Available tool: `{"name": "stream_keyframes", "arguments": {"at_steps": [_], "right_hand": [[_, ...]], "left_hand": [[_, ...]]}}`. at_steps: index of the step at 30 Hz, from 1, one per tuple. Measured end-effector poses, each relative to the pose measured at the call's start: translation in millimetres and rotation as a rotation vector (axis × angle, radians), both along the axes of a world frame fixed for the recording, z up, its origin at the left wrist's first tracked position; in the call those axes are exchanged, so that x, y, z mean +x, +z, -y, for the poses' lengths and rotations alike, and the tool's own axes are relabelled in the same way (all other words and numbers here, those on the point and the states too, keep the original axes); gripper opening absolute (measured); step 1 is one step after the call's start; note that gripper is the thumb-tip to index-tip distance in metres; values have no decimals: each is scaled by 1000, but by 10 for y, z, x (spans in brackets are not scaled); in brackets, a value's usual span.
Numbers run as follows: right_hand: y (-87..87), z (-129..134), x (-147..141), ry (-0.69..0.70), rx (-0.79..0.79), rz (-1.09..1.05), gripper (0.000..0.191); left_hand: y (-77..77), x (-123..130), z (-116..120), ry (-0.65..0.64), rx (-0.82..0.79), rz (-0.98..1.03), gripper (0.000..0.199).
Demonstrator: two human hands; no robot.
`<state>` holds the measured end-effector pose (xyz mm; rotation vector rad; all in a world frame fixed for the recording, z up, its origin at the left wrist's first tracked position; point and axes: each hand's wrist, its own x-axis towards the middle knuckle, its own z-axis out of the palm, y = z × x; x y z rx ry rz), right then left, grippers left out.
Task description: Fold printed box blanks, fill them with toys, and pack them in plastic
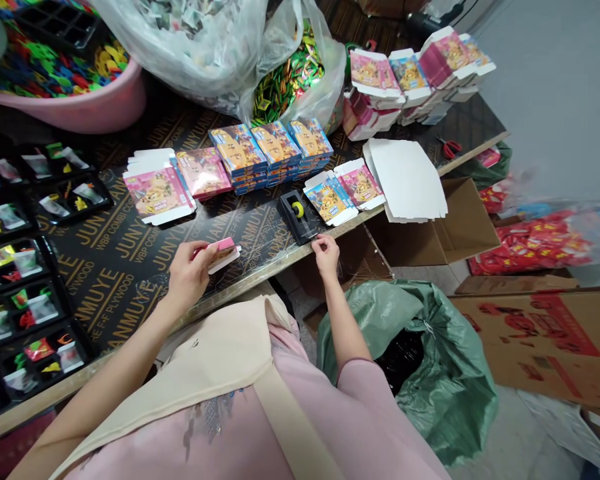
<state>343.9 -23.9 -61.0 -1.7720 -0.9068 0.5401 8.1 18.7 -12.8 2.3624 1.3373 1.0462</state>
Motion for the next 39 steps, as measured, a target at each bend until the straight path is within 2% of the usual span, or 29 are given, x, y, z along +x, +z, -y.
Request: {"name": "stream_keyframes", "arguments": {"at_steps": [3, 5, 6, 7, 10, 12, 15, 18, 22, 26, 30, 34, 39], "right_hand": [[68, 0, -61, -87, 75, -34, 34], [186, 23, -242, -131, 121, -53, 35], [263, 37, -379, -107, 123, -77, 35], [350, 49, -540, -38, 109, -130, 34], [616, 55, -1080, 353, -30, -469, 33], [740, 19, -1386, 565, -113, -690, 31], [791, -72, -1639, 701, -190, -923, 30], [741, -144, -1680, 729, -243, -1059, 29], [670, -177, -1655, 734, -257, -1137, 28], [627, -187, -1664, 718, -251, -1100, 28], [614, -207, -1657, 714, -246, -1060, 29], [625, -220, -1640, 738, -247, -1050, 30], [703, -145, -1636, 735, -218, -949, 29]], "left_hand": [[-30, 19, 19, -7, 46, 18, 27], [-44, 36, 39, -20, 71, 38, 25], [-49, 43, 46, -26, 87, 46, 24], [-53, 49, 51, -31, 104, 52, 23], [-65, 54, 54, -47, 137, 68, 22], [-76, 46, 53, -65, 136, 85, 21], [-93, 21, 51, -89, 128, 87, 21], [-81, 1, 52, -108, 126, 35, 23], [-11, 19, 57, -121, 160, -49, 28], [10, 106, 59, -19, 173, -39, 18], [-65, 168, 49, 74, 162, -6, 15], [-135, 143, 17, 30, 176, 63, 13], [-133, 107, -26, -17, 275, 130, 17]]}}
